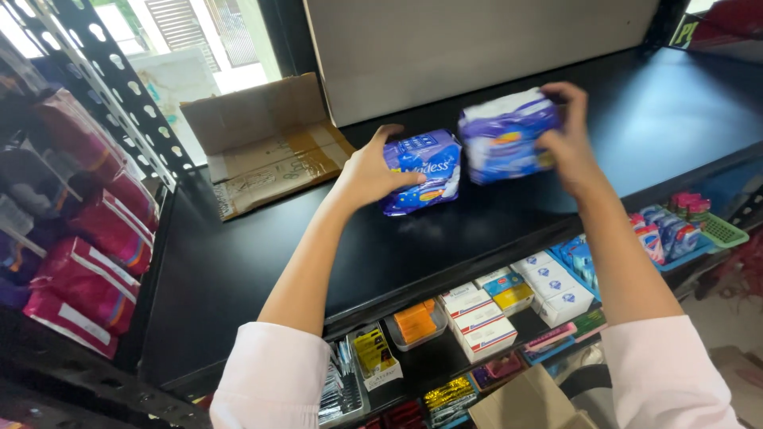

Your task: Organizing and stocking feminine hygiene products and other items on store shelves.

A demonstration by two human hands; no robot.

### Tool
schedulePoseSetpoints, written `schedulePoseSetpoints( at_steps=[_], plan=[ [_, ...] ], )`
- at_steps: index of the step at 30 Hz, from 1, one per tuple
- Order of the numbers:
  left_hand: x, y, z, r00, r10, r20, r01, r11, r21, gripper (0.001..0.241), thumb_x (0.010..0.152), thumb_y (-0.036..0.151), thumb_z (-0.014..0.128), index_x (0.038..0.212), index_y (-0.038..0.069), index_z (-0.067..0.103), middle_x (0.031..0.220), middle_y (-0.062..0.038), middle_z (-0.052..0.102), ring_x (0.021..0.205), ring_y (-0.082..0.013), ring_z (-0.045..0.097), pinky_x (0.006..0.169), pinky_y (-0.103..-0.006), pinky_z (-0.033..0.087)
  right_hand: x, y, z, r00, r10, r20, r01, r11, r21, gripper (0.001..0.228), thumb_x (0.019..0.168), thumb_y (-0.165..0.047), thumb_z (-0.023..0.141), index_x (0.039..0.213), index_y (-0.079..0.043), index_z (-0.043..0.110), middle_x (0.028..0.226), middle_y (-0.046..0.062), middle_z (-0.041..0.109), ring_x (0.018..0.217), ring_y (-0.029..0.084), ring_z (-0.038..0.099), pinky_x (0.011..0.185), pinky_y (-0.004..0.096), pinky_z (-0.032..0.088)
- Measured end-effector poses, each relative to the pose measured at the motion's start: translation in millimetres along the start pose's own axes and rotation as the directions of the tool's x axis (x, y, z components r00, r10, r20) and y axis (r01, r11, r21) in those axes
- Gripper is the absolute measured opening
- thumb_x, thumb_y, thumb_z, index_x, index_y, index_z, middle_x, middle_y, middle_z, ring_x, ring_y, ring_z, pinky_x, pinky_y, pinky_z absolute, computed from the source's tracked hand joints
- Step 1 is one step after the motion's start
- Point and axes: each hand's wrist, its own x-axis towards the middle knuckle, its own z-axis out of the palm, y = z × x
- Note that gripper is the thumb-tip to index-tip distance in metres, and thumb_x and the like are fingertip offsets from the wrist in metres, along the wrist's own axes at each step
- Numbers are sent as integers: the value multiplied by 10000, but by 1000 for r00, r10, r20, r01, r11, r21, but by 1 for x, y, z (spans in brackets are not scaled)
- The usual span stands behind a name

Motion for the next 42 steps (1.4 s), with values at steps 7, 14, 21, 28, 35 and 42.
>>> schedulePoseSetpoints(
  at_steps=[7,14,21,28,35,42],
  plan=[
    [8,-11,5,996,-35,-80,25,992,-125,1024,595,485,933,1432,101,485,1312,-175,660,1180,-314,676,1017,-390,510,5,-29,6,960,232,-156,-158,911,382,718,950,-187,772,1523,-108,346,1324,137,603,1203,221,602,1054,384,517],
    [-5,21,22,987,-80,-142,72,995,-63,1027,612,517,909,1440,123,445,1230,-204,696,1120,-357,700,969,-419,532,2,-42,22,855,417,310,-424,904,-49,1017,788,-342,831,1548,-72,209,1409,119,547,1289,190,556,1105,354,426],
    [15,-2,13,925,-91,-368,-36,945,-324,983,637,445,920,1411,104,420,1176,-193,723,1044,-296,746,930,-387,597,-2,-54,23,877,343,337,-359,933,-14,1091,639,-274,909,1501,-22,290,1367,129,573,1232,184,567,1074,359,455],
    [18,-46,35,992,-43,-121,-4,933,-360,993,610,360,972,1355,-12,432,1222,-179,692,1119,-247,692,999,-354,548,-1,-47,19,966,239,102,-231,970,-80,965,700,-230,929,1441,-1,356,1324,139,569,1222,191,597,1064,355,492],
    [9,-26,28,997,-82,-9,77,959,-272,973,597,429,938,1344,-9,495,1222,-164,694,1147,-254,678,1026,-339,512,-6,-44,22,914,212,347,-188,977,-101,1121,630,-131,950,1537,-13,302,1426,104,528,1306,197,508,1099,370,405],
    [-5,23,-23,993,-83,-79,39,891,-452,863,635,376,924,1318,2,553,1181,-137,722,1075,-229,698,969,-338,543,3,-52,21,899,411,152,-430,895,120,832,844,-234,819,1586,-42,496,1404,131,645,1224,180,629,1075,329,498]
  ],
)
